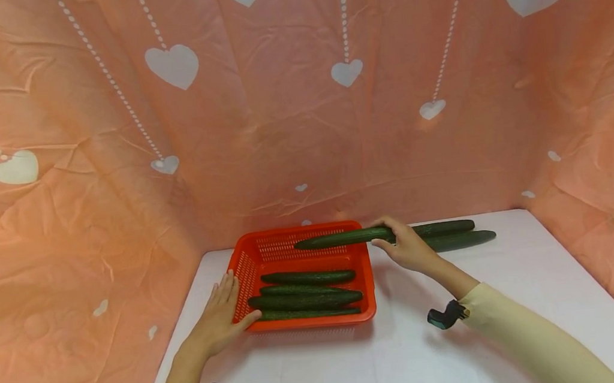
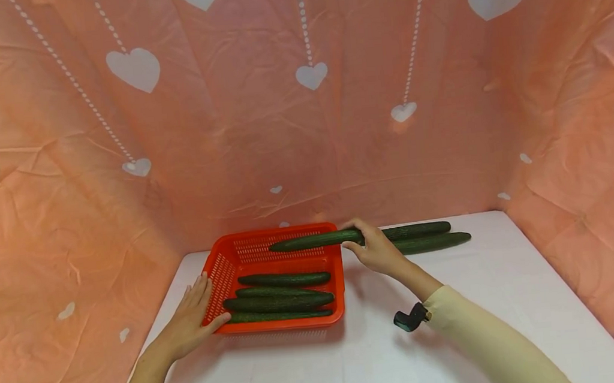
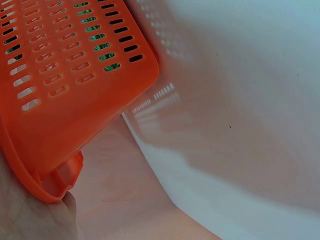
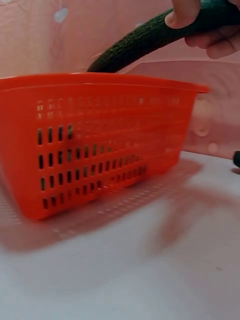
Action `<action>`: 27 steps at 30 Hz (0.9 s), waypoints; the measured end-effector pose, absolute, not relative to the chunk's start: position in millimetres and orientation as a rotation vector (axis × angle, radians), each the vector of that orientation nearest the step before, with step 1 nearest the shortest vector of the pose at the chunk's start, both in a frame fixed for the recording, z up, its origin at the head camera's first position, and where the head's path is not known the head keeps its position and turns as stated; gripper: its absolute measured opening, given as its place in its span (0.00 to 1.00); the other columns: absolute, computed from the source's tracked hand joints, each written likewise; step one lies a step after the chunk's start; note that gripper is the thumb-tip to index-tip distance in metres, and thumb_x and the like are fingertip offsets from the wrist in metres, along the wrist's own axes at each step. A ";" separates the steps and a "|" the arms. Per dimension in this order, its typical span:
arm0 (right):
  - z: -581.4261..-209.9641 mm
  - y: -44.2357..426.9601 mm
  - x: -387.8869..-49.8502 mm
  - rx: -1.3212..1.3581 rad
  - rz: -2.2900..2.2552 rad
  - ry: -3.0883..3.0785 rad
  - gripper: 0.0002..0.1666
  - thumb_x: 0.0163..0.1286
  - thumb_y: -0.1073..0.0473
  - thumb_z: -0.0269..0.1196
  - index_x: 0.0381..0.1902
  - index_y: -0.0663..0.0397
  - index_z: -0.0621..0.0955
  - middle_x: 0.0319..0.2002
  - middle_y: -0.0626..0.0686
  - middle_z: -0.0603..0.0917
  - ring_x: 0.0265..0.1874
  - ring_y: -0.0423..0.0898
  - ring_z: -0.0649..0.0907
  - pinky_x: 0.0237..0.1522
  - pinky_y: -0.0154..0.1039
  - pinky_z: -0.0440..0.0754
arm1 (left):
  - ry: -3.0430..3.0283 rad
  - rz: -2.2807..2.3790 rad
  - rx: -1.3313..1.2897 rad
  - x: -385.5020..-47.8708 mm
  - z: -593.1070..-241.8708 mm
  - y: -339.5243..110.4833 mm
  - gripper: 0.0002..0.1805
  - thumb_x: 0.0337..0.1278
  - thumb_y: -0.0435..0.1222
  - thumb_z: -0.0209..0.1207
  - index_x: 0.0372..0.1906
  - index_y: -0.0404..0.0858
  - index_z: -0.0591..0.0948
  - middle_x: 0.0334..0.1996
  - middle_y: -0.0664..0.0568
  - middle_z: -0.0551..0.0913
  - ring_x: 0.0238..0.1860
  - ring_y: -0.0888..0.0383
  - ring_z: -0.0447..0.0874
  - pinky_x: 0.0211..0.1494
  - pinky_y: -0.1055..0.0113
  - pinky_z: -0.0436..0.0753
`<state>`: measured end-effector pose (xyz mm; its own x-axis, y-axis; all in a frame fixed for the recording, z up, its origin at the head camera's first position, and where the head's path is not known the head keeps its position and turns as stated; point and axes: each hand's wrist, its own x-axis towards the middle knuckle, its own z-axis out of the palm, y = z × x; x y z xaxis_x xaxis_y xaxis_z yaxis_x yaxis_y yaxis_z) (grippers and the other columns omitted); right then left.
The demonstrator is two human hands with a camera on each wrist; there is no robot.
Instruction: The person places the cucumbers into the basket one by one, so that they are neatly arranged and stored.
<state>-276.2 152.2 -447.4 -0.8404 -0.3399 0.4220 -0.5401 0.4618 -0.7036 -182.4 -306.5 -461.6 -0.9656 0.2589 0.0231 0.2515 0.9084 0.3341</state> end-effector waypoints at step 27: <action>-450.9 63.5 -295.6 0.725 1.383 -2.688 0.17 0.77 0.63 0.68 0.60 0.57 0.80 0.60 0.63 0.85 0.60 0.62 0.84 0.63 0.62 0.82 | 3.056 0.514 0.422 -182.5 -463.2 -307.3 0.59 0.72 0.65 0.58 0.83 0.23 0.51 0.87 0.32 0.41 0.87 0.34 0.37 0.86 0.35 0.44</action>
